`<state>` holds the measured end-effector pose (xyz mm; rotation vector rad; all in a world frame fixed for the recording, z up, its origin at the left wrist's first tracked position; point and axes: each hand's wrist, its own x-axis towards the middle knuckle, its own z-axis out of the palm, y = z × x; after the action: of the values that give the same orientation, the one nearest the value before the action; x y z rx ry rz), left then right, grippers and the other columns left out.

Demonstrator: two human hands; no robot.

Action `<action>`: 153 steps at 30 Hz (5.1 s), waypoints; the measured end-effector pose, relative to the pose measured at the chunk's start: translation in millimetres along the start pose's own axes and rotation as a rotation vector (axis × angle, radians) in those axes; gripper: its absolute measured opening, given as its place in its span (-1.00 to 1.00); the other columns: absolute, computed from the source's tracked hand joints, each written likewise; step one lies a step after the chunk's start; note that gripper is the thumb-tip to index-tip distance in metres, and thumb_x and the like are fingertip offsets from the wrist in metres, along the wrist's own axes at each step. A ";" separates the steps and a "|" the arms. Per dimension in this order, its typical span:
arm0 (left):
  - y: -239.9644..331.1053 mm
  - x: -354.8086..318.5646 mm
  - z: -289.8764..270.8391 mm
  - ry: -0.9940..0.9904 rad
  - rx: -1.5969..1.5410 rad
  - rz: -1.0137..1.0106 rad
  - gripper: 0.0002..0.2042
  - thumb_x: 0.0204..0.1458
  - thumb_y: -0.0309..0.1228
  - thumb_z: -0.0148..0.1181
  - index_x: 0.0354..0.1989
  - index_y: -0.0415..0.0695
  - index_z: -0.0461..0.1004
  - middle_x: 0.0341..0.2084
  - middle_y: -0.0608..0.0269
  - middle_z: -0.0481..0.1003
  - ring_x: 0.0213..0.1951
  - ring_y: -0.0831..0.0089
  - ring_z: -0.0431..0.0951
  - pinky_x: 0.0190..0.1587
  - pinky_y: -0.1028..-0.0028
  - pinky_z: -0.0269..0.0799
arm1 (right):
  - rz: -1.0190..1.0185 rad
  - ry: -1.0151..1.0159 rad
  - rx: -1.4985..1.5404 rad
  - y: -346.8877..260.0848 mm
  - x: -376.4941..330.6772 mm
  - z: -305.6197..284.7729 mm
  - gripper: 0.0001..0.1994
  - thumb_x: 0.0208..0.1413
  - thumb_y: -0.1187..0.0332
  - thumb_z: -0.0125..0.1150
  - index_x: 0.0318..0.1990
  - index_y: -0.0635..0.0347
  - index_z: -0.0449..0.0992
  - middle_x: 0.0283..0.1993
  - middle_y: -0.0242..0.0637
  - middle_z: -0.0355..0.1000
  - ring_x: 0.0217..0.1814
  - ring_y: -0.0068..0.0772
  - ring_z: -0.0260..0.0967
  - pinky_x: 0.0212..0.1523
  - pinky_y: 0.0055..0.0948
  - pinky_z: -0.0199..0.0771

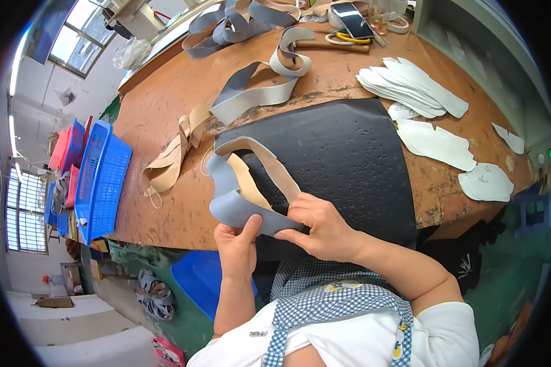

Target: Manually aligning and assembling leather shoe upper components on a workbench.

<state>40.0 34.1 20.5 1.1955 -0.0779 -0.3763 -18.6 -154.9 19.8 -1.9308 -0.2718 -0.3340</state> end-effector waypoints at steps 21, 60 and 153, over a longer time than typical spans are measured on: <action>2.0 3.9 0.7 0.018 -0.010 -0.114 -0.75 0.08 -0.60 0.34 -0.06 -0.28 0.53 -0.17 0.21 0.61 -0.15 0.48 0.60 0.00 0.46 0.50 | 0.172 0.012 0.029 -15.2 -1.2 -20.2 -0.83 0.04 0.42 0.41 -0.46 0.28 0.53 -0.51 -0.32 0.44 -0.45 -0.50 0.34 -0.46 -0.50 0.36; -13.2 1.1 6.6 0.100 0.114 0.030 -0.80 0.06 -0.58 0.36 -0.13 -0.28 0.59 -0.29 0.30 0.61 -0.28 0.60 0.56 -0.15 0.57 0.47 | 0.419 -0.143 0.111 -20.8 27.6 -7.3 -0.71 0.11 0.39 0.34 -0.04 0.36 0.60 -0.55 -0.21 0.54 -0.53 -0.64 0.39 -0.45 -0.51 0.42; 15.0 1.6 -6.7 0.024 -0.016 -0.161 -0.92 0.10 -0.57 0.32 -0.27 -0.23 0.54 -0.37 0.28 0.60 -0.36 0.59 0.59 -0.23 0.53 0.58 | 0.447 -0.021 0.242 -35.2 21.8 0.3 -0.82 0.12 0.42 0.32 -0.23 0.41 0.61 -0.42 -0.12 0.62 -0.40 -0.51 0.59 -0.35 -0.53 0.55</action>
<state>46.8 44.2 31.5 1.1936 0.0427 -0.5029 -10.3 -140.9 57.9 -1.6982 0.1057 0.0160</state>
